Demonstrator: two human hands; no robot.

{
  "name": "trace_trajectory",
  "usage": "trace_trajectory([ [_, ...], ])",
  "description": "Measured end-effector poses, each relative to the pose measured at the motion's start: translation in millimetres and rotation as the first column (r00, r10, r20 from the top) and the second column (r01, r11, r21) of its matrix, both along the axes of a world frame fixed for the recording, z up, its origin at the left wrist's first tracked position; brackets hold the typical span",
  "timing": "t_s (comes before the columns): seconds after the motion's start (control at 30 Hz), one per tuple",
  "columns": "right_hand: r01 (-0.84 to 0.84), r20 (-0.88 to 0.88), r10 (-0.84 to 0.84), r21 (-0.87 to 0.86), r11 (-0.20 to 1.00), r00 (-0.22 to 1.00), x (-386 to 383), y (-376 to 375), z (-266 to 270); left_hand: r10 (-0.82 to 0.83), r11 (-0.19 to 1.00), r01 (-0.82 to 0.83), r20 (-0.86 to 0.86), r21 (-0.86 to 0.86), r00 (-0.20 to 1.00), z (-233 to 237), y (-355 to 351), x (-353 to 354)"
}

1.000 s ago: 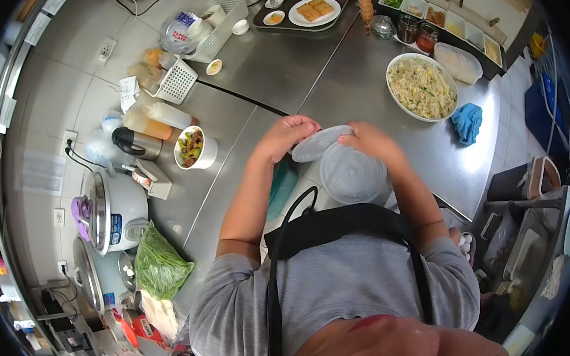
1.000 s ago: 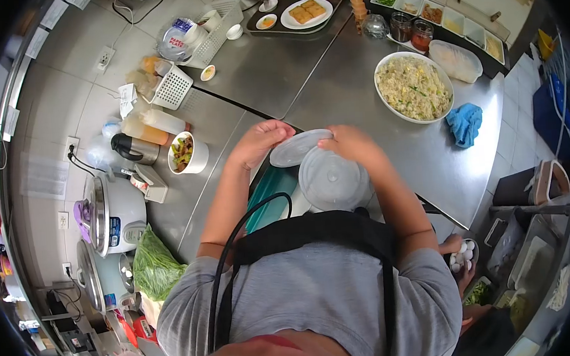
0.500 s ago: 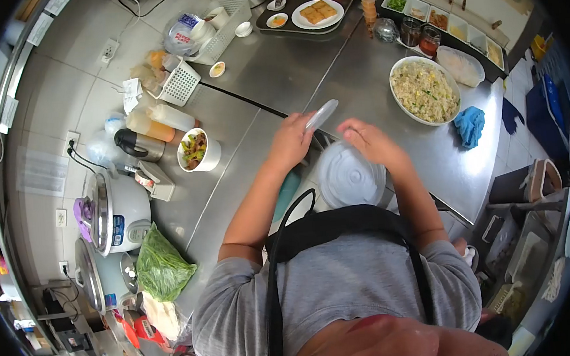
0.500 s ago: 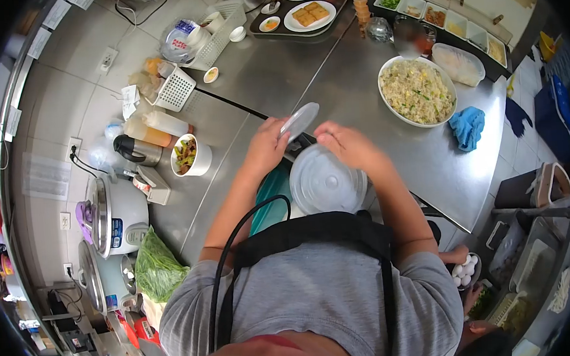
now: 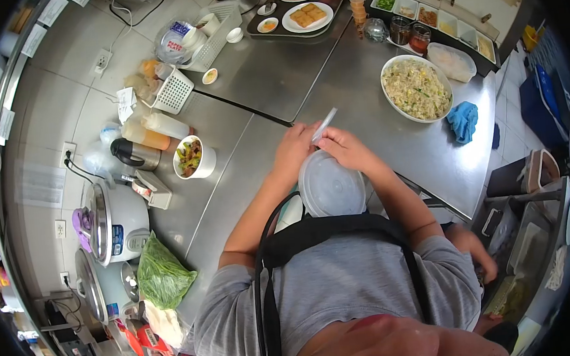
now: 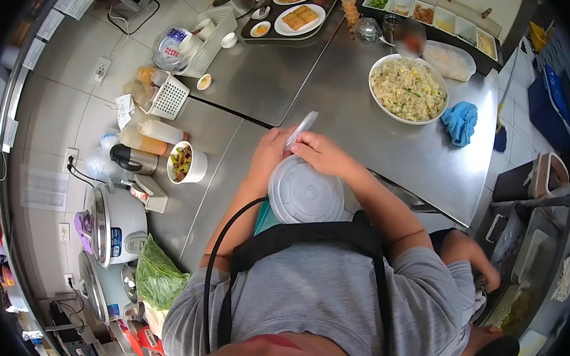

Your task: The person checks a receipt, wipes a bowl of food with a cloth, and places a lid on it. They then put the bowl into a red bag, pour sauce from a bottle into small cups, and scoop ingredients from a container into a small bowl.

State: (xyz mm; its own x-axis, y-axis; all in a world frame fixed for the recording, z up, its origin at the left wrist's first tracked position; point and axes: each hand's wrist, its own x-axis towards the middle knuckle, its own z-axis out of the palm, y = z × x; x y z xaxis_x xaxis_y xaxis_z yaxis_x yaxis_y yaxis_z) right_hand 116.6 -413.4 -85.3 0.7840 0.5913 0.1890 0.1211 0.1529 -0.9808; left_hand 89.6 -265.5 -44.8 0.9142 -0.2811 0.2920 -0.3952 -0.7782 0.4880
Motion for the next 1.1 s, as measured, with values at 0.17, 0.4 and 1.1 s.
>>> trace_trajectory([
  [0.17,0.036,-0.082,-0.035,0.015,0.999,0.996,-4.8,-1.4,1.4,-0.051,0.991,0.036,-0.112,-0.131,0.992,-3.0,-2.8,-1.9],
  [0.4,0.022,-0.207,-0.013,0.044,0.999,0.978,-8.7,-5.7,-1.1,-0.162,0.971,0.134,-0.132,-0.2,0.978,3.6,-9.5,-4.4],
  [1.1,0.011,-0.204,-0.005,0.028,1.0,0.979,-7.5,-21.6,-3.8,-0.254,0.925,0.172,-0.214,-0.34,0.943,-15.3,-17.6,-1.1],
])
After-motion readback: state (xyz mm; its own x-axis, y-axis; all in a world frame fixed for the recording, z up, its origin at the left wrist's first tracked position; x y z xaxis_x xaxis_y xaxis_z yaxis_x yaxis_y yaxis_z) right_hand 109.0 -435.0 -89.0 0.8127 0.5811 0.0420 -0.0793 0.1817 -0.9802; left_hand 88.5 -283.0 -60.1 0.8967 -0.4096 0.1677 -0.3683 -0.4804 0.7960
